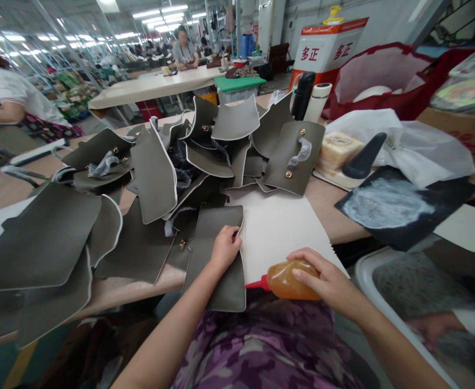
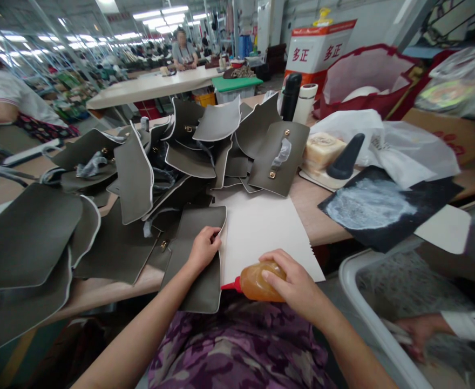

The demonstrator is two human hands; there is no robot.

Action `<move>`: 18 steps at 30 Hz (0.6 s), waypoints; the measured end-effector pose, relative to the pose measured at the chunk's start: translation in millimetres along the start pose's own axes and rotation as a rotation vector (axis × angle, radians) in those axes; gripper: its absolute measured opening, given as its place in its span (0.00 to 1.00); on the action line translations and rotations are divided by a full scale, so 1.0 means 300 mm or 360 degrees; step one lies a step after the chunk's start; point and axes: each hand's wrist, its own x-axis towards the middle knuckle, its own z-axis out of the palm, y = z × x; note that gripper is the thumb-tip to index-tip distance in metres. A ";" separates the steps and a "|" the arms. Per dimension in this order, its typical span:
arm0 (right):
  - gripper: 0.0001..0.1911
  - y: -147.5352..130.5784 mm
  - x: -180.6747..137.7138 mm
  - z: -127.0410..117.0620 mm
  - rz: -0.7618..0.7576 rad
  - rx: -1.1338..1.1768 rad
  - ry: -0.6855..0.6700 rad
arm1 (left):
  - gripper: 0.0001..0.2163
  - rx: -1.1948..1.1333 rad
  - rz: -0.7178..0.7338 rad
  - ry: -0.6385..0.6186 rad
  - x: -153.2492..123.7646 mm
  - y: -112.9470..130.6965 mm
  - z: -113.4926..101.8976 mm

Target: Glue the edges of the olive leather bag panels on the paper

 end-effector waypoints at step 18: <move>0.21 0.187 0.135 0.025 0.0280 0.1965 0.0324 | 0.10 0.0056 0.0168 -0.0183 -0.027 -0.034 -0.031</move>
